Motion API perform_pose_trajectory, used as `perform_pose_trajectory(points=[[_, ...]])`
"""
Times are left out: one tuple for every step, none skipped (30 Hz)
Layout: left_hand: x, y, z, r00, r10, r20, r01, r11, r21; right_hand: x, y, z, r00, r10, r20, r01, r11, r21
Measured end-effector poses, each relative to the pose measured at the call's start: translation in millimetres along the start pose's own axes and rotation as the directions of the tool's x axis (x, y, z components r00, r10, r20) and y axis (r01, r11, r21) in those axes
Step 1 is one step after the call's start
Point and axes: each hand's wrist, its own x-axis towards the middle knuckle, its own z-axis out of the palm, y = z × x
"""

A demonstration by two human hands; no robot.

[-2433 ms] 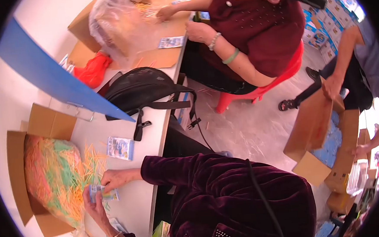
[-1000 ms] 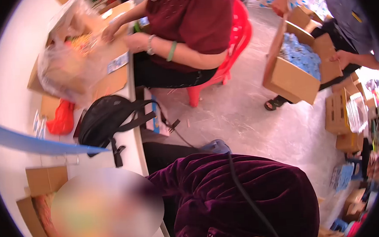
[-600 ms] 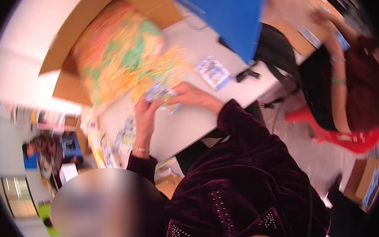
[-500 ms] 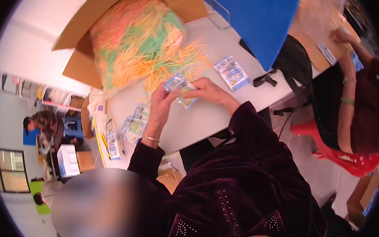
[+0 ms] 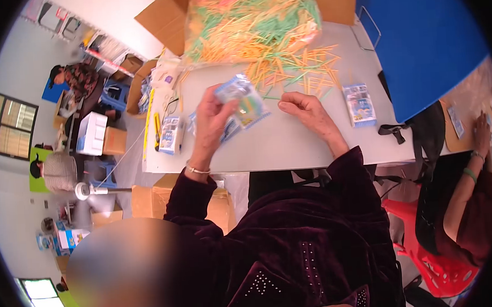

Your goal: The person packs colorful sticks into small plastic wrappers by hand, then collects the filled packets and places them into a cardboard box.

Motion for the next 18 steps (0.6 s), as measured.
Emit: perform_pose_trajectory(points=[[-6,0,-19,0.997,0.001,-0.072,-0.001,1.000,0.006,3,0,7,0.999,0.033,0.022,-0.031,0.997,-0.064],[-12,-2,-37,0.990,0.003,-0.141,-0.002,1.000,0.011,8,0,18,0.999,0.031,0.037,-0.029,0.998,-0.062],[-18,-2,-48,0.976,-0.016,-0.217,0.023,0.999,0.029,14,0,31,1.000,-0.005,0.018,0.006,0.998,-0.061],[-23,-8,-62,0.974,-0.015,-0.226,0.022,0.999,0.032,20,1,45,0.999,-0.042,-0.004,0.042,0.997,-0.059],[-28,-20,-77,0.962,-0.068,-0.264,0.080,0.996,0.036,27,3,56,0.999,-0.044,0.003,0.044,0.997,-0.057],[-31,-25,-84,0.946,-0.120,-0.301,0.137,0.990,0.037,35,6,67,0.994,-0.096,-0.049,0.086,0.980,-0.182],[-35,-34,-87,0.939,-0.096,-0.331,0.120,0.991,0.052,42,9,76,0.983,-0.156,-0.093,0.121,0.944,-0.306],[-36,-42,-90,0.936,-0.093,-0.340,0.117,0.992,0.051,48,11,84,0.984,-0.159,-0.083,0.127,0.943,-0.307],[-36,-50,-93,0.932,-0.056,-0.357,0.109,0.985,0.131,54,13,90,0.993,-0.112,-0.048,0.082,0.905,-0.418],[-37,-58,-98,0.928,-0.020,-0.371,0.104,0.973,0.208,59,16,96,0.998,-0.060,-0.020,0.041,0.850,-0.524],[-37,-65,-107,0.925,-0.014,-0.379,0.199,0.868,0.455,59,20,103,0.998,-0.061,-0.012,0.045,0.849,-0.527],[-38,-67,-108,0.923,-0.013,-0.384,0.200,0.870,0.451,57,22,109,0.971,-0.229,-0.061,0.156,0.810,-0.565],[-40,-70,-107,0.913,0.050,-0.405,0.188,0.829,0.526,57,24,114,0.913,-0.394,-0.102,0.257,0.752,-0.606],[-41,-73,-105,0.901,0.111,-0.420,0.182,0.781,0.597,58,26,117,0.915,-0.393,-0.094,0.260,0.750,-0.608],[-43,-74,-104,0.898,0.108,-0.426,0.187,0.784,0.592,59,24,120,0.919,-0.390,-0.057,0.276,0.738,-0.615],[-44,-74,-103,0.907,0.073,-0.416,0.210,0.776,0.594,58,23,123,0.922,-0.387,-0.020,0.292,0.727,-0.622],[-45,-74,-101,0.914,0.039,-0.405,0.231,0.768,0.597,58,22,126,0.923,-0.385,-0.014,0.294,0.725,-0.622],[-47,-74,-98,0.911,0.039,-0.411,0.235,0.770,0.594,56,22,129,0.935,-0.349,0.058,0.305,0.715,-0.629]])
